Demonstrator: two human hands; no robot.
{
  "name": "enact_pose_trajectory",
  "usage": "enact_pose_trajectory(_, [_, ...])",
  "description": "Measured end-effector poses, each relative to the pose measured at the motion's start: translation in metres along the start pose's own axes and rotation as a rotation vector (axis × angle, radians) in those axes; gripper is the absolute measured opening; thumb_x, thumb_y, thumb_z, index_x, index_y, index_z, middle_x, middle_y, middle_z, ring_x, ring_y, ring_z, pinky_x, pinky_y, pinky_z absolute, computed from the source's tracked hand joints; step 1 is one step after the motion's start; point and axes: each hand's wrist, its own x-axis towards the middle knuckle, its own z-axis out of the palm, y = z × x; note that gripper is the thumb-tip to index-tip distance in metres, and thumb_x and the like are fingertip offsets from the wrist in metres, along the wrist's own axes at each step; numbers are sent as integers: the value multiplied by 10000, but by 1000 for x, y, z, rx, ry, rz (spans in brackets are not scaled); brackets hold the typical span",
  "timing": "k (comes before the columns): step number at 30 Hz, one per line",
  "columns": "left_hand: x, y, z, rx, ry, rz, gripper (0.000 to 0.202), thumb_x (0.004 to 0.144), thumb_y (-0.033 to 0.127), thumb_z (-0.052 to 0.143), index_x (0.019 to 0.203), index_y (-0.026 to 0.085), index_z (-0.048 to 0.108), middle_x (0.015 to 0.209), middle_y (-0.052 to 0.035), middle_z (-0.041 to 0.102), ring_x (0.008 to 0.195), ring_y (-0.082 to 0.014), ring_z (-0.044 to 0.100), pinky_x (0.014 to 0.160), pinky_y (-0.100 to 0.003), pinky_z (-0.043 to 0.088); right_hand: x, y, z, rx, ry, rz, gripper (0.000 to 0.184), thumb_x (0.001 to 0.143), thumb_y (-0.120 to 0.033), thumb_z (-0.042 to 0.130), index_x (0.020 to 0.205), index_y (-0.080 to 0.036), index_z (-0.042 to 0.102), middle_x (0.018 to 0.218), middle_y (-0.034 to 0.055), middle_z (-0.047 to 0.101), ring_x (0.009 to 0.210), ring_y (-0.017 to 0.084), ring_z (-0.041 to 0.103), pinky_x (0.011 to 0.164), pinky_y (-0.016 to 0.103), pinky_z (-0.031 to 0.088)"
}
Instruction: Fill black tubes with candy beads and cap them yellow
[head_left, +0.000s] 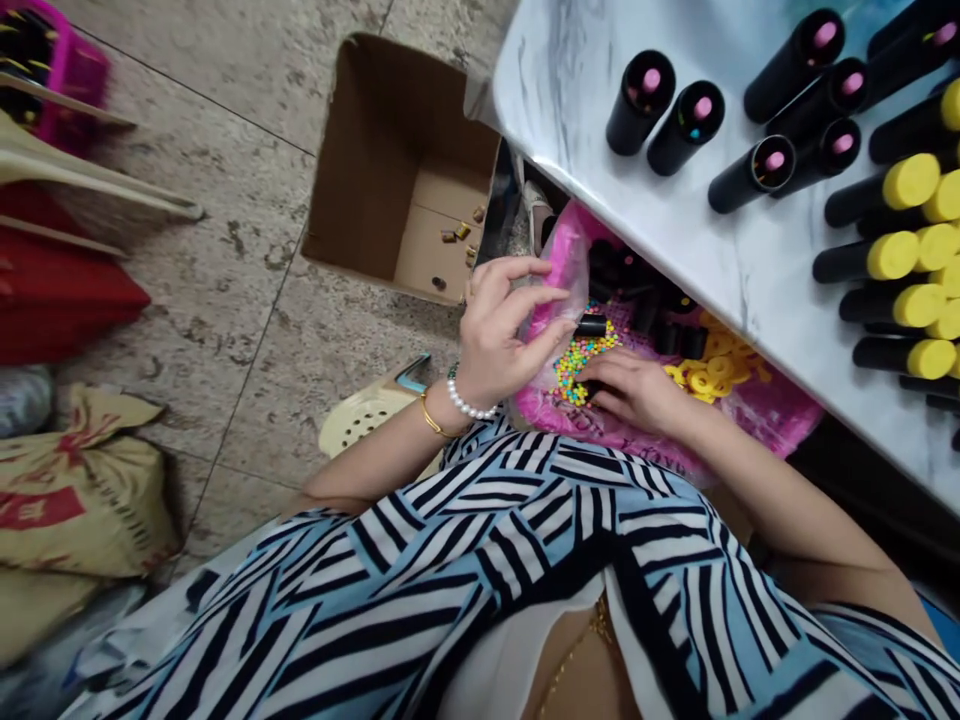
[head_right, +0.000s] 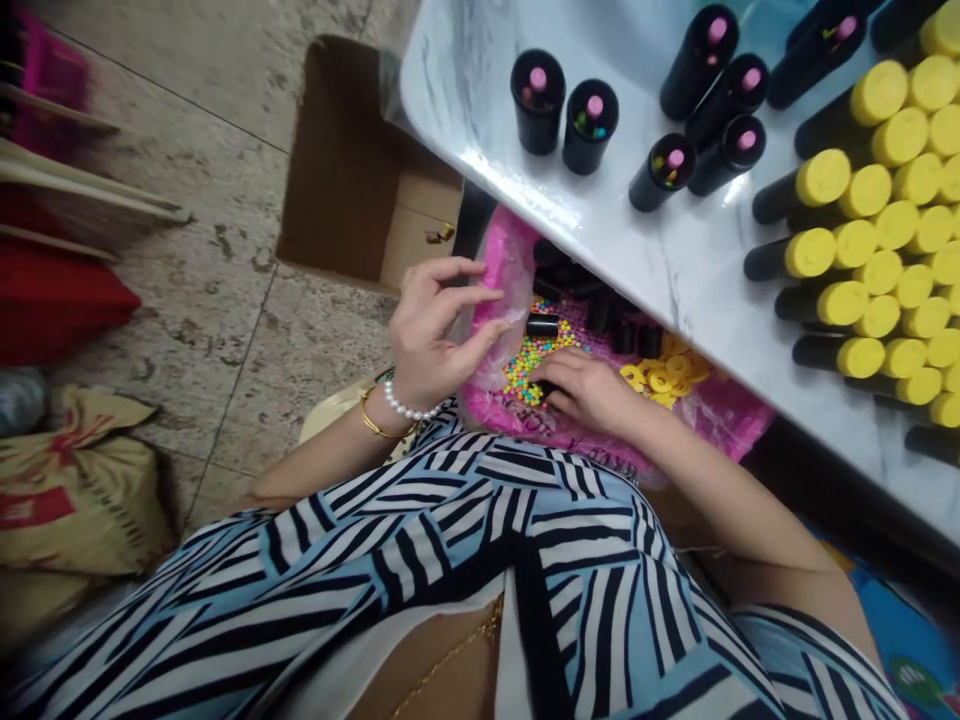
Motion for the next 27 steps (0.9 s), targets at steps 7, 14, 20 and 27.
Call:
enact_pose_trajectory(7, [4,-5,-2,-29,56,61,235,937,413,693,1075,223,709,1196,-95,683,1128,-267,623,1010,-490,491,-18,-6,-18,15,46,119,318,964,-178,619,1273,-236,668,1188,99,700,1109,235,671,958,402,571])
enact_pose_trajectory(14, [5,21,6,171,-180,283,196,986,278,609,1136,206,713,1081,-84,710,1039,-268,621,943,-473,449,-25,-15,-27,-140,262,168,309,946,-225,651,1254,-244,660,1153,97,650,1069,244,650,905,391,583])
enact_pose_trajectory(20, [14,33,34,361,-338,340,246,993,132,475,985,94,718,929,-137,660,1003,-303,595,893,-475,469,-32,-12,-31,-476,283,168,315,984,-205,592,1291,-236,655,1160,126,651,1056,275,606,896,433,561])
enact_pose_trajectory(27, [10,26,38,447,-388,436,199,986,152,514,910,128,696,892,-139,672,1010,-323,590,884,-489,494,-63,-29,-16,-649,178,234,358,1012,-174,528,1343,-257,634,1188,136,641,1059,287,576,865,435,545])
